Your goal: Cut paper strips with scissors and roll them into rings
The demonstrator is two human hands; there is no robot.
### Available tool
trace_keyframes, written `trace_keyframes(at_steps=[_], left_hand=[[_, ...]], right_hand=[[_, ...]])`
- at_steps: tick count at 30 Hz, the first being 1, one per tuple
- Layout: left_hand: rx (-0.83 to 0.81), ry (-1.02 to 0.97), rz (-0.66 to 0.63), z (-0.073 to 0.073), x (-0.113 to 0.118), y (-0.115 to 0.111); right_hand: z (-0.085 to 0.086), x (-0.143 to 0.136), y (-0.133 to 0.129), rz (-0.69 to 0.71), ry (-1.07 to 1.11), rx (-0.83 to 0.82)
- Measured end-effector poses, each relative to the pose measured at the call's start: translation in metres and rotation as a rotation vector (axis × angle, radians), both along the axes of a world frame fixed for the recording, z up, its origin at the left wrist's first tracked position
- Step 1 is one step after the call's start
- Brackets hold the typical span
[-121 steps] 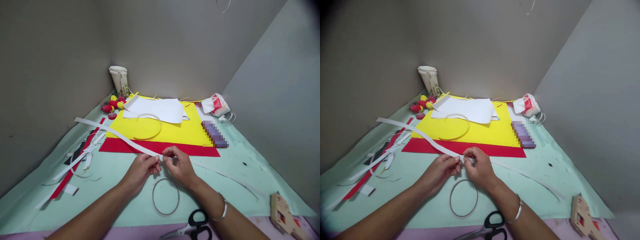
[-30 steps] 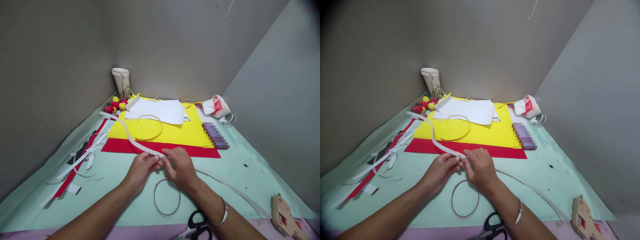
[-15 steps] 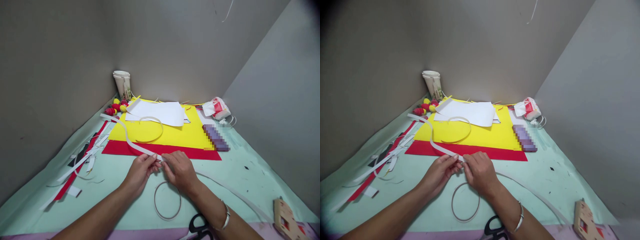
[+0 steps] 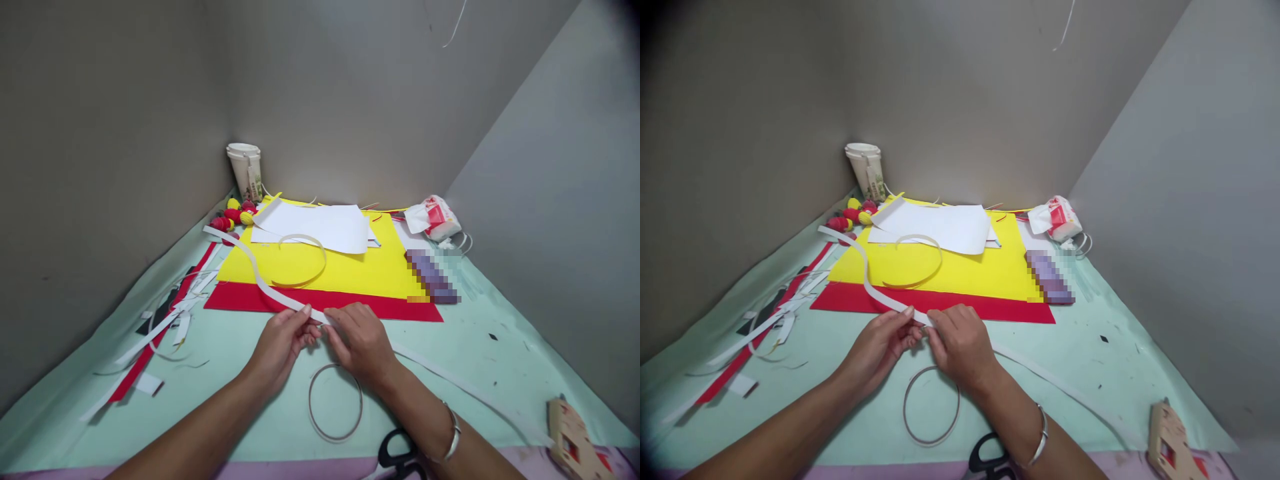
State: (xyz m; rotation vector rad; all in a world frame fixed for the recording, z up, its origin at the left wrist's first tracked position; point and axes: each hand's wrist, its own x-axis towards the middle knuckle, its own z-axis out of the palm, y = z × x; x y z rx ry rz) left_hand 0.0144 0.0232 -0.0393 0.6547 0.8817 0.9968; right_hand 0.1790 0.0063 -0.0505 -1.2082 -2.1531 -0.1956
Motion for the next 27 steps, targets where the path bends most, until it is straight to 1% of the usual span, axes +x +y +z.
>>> trace_keyframes(at_steps=[10,18,27], left_hand=[[0.007,0.056,0.047,-0.0045,0.0015,0.0012],[0.016,0.039,-0.018,-0.0029,0.0001,0.0019],[-0.001,0.018,-0.016,-0.0015,0.0001,0.0016]], right_hand=[[0.0005,0.0007,-0.0003,-0.006,-0.001,0.026],[0.0014,0.0003,-0.0009,0.021,0.005,0.056],[0.0012,-0.0003,-0.0013,0.031,-0.012,0.079]])
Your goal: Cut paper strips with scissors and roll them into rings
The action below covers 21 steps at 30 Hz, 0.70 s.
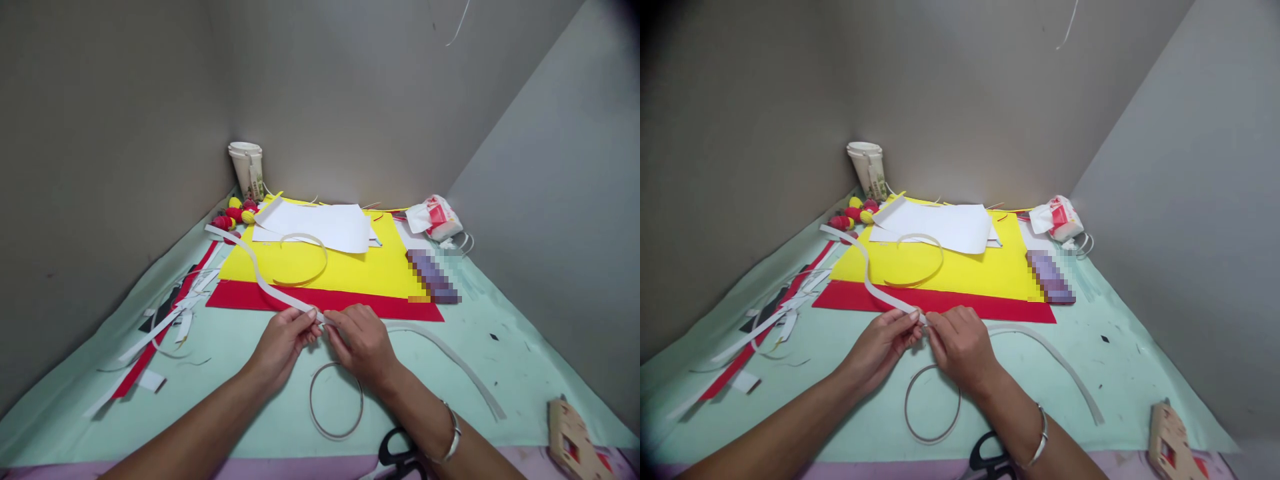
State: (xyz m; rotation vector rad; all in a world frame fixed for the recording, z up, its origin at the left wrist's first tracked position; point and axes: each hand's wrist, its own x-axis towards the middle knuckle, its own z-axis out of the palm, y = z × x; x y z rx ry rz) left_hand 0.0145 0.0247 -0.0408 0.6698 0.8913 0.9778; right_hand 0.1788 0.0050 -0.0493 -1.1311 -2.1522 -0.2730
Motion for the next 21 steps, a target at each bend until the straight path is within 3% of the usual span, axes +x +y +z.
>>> trace_keyframes(at_steps=[21], left_hand=[[0.028,0.025,-0.027,-0.0043,-0.001,0.0006]], right_hand=[[0.0008,-0.0008,-0.0005,-0.02,0.032,-0.032]])
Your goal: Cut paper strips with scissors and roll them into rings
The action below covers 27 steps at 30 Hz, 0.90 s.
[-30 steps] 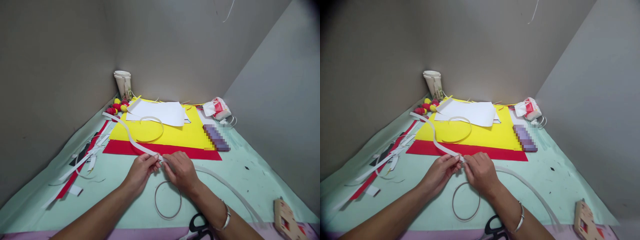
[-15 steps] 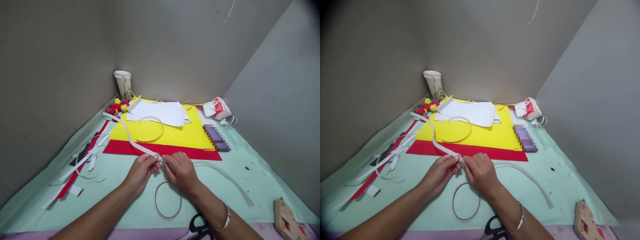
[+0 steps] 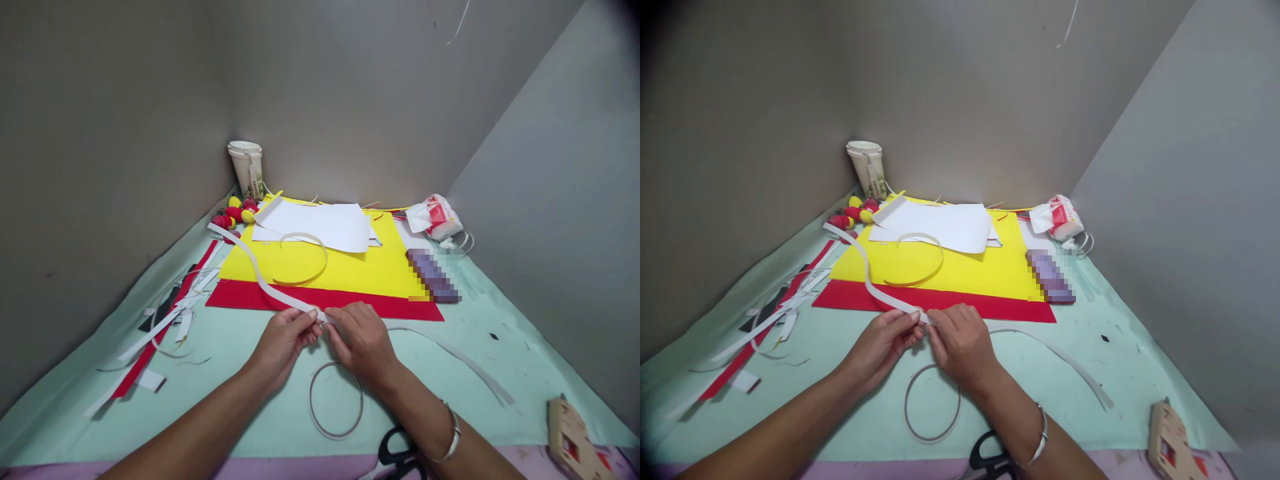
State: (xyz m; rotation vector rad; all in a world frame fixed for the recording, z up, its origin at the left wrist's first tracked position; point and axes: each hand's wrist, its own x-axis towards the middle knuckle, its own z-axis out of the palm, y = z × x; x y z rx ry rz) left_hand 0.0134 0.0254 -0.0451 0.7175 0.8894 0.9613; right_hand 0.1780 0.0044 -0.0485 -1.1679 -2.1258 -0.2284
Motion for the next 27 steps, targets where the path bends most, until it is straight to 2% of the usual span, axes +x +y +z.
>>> trace_keyframes(at_steps=[12,18,23,27], left_hand=[[-0.027,-0.021,-0.013,0.0009,0.0004,0.0009],[-0.021,-0.011,0.046,-0.0018,0.0008,0.0011],[-0.055,-0.04,0.116,0.0035,0.0015,-0.0004],[-0.04,-0.044,0.125,0.0056,0.0018,-0.0007]], right_hand=[[-0.0025,0.0012,0.0002,-0.03,0.023,-0.04],[-0.0034,0.003,0.0013,-0.065,0.039,-0.04],[-0.0056,0.0052,0.0036,-0.078,0.076,-0.084],[-0.004,0.0049,0.0031,-0.046,0.152,-0.132]])
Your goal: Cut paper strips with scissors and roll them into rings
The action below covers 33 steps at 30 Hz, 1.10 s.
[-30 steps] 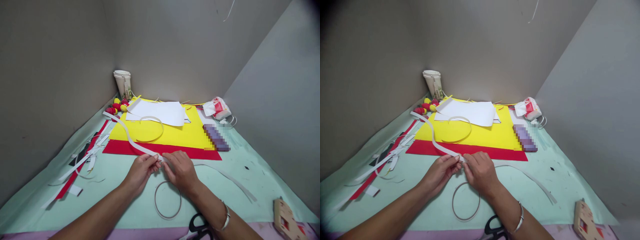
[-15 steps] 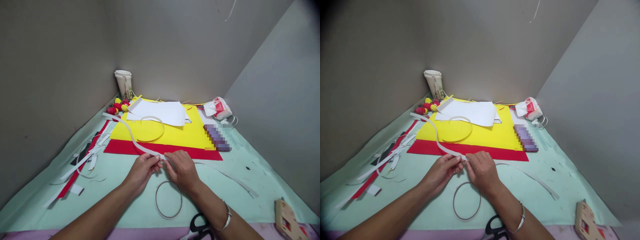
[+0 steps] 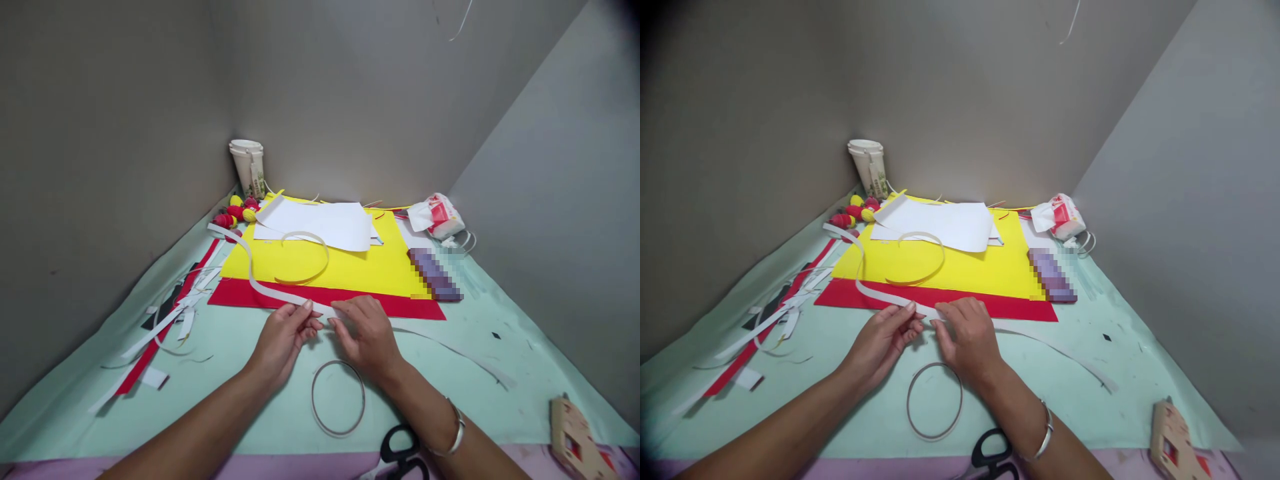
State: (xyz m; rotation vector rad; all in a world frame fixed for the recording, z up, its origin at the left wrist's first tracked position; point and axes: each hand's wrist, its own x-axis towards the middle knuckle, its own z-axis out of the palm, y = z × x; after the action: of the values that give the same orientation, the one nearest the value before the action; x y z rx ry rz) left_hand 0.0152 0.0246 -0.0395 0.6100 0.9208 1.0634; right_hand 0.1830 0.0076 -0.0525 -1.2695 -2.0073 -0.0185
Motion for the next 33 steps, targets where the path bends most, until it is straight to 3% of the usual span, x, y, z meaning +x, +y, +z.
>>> trace_keyframes(at_steps=[9,15,22,33], left_hand=[[0.036,0.048,-0.028,-0.0038,0.0006,-0.0006],[0.045,0.011,-0.021,-0.0007,0.0,-0.0016],[0.041,0.036,0.102,-0.0022,-0.0036,0.0031],[0.078,0.121,0.072,-0.0029,-0.0019,0.0006]], right_hand=[[0.0039,0.0017,0.0057,0.008,0.225,-0.155],[0.0051,0.0036,0.0056,0.031,0.235,-0.183],[0.0049,0.0097,0.0064,0.017,0.254,-0.211],[0.0033,0.0076,0.0076,-0.003,0.165,-0.21]])
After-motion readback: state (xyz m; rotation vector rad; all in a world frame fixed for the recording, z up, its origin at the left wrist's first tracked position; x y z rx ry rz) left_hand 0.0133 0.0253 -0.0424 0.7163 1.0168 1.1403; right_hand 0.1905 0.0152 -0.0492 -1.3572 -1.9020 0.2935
